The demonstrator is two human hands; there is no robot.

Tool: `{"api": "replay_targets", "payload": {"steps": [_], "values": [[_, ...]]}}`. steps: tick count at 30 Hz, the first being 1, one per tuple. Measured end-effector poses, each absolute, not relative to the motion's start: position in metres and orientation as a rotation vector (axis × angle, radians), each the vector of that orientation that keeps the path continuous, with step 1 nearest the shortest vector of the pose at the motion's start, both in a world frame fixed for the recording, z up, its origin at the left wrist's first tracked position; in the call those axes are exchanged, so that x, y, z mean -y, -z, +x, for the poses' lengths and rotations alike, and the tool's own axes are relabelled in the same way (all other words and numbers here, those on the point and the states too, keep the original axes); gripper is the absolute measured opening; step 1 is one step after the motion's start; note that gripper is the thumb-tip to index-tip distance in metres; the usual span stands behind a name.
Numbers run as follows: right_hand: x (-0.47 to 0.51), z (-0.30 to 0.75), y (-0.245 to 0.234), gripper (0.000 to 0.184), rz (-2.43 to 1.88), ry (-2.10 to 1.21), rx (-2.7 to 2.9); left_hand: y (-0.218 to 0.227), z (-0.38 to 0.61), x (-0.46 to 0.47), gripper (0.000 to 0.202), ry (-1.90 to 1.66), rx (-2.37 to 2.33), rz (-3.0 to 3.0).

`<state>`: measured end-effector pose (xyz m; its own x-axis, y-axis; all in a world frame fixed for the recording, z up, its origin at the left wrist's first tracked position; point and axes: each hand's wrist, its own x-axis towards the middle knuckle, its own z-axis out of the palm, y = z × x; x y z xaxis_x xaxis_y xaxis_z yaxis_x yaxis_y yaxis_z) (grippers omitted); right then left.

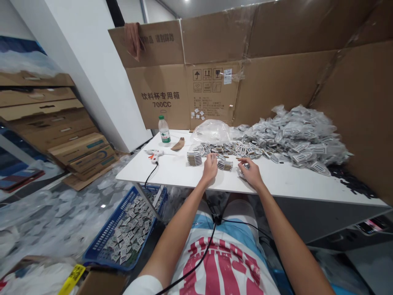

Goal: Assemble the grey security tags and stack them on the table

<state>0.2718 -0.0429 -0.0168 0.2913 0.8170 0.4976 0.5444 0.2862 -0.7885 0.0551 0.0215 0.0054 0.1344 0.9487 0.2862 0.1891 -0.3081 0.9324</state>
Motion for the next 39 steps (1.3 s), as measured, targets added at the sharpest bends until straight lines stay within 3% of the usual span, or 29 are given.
{"api": "replay_targets", "payload": {"steps": [17, 24, 39], "values": [[0.043, 0.274, 0.024, 0.046, -1.293, -0.579, 1.101, -0.009, 0.054, -0.011, 0.052, -1.066, -0.645, 1.806], [0.049, 0.265, 0.017, 0.04, -1.264, -0.542, 1.178, -0.01, 0.054, -0.007, 0.064, -0.943, -0.571, 1.777], [0.055, 0.26, 0.016, 0.028, -1.232, -0.564, 1.175, -0.012, 0.051, -0.011, 0.042, -1.041, -0.482, 1.857]]}}
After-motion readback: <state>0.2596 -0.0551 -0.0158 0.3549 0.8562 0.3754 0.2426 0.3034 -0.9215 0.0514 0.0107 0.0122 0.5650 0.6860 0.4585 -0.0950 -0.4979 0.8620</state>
